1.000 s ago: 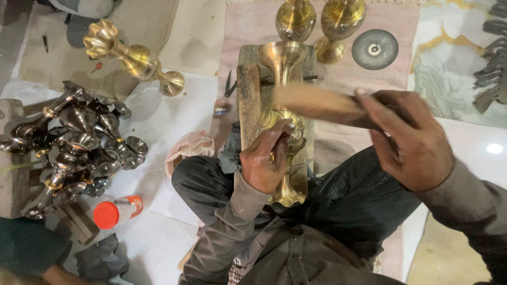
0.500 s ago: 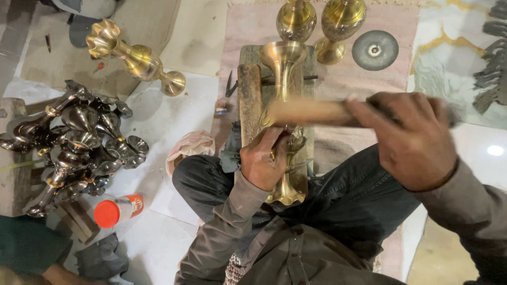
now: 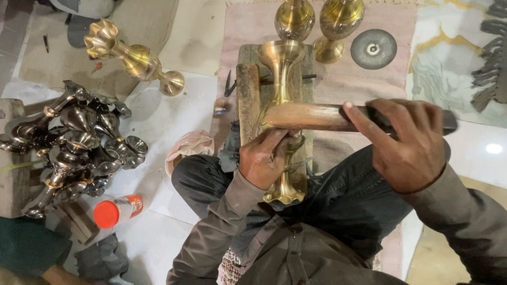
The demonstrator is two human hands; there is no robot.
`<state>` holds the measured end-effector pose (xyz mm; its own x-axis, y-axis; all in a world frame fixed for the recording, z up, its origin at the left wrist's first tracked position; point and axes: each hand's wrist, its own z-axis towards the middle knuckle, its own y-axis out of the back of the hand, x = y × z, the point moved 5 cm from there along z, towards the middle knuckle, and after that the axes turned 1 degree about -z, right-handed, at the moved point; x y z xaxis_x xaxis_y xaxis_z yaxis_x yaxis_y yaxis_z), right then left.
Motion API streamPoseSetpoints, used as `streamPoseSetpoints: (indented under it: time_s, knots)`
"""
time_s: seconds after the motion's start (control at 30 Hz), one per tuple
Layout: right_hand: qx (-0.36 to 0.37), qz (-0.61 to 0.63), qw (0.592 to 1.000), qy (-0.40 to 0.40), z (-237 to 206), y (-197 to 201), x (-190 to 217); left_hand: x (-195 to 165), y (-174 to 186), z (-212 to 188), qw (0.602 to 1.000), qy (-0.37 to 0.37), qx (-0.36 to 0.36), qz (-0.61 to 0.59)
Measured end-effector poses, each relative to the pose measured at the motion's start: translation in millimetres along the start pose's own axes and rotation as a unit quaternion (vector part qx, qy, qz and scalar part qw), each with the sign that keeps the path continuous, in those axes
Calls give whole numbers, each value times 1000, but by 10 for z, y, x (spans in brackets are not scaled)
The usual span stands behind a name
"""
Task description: The person sits cross-legged on the floor with a brass vase held on a wooden board across their lap. They hold a chisel against the vase surface and strike it with a wooden mallet to engrave decorative patterns, repositioning the chisel repeatedly to work across the design.
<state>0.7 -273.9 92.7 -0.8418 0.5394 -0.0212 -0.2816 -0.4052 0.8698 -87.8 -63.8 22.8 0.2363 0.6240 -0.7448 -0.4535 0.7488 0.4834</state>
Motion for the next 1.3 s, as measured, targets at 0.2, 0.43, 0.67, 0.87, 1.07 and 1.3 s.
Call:
streamPoseSetpoints:
  time_s: [0.2, 0.43, 0.67, 0.87, 1.07, 1.3]
  knots:
    - [13, 68, 997, -45, -134, -135, -80, -11, 11, 47, 1000, 2, 26, -12]
    - [-24, 204, 967, -149, -139, -55, -98, -12, 12, 74, 999, 20, 25, -1]
    - [15, 123, 987, -107, -109, -68, -74, -27, 8, 105, 999, 12, 39, -11]
    - [-39, 175, 976, -124, -192, -79, -81, -42, -2, 106, 997, -17, 62, -46]
    - [-59, 199, 967, -149, -187, -45, -70, 50, -13, 90, 995, -33, 78, -50]
    - [-62, 297, 935, -183, -332, -156, -90, 63, -15, 104, 994, -79, 76, 13]
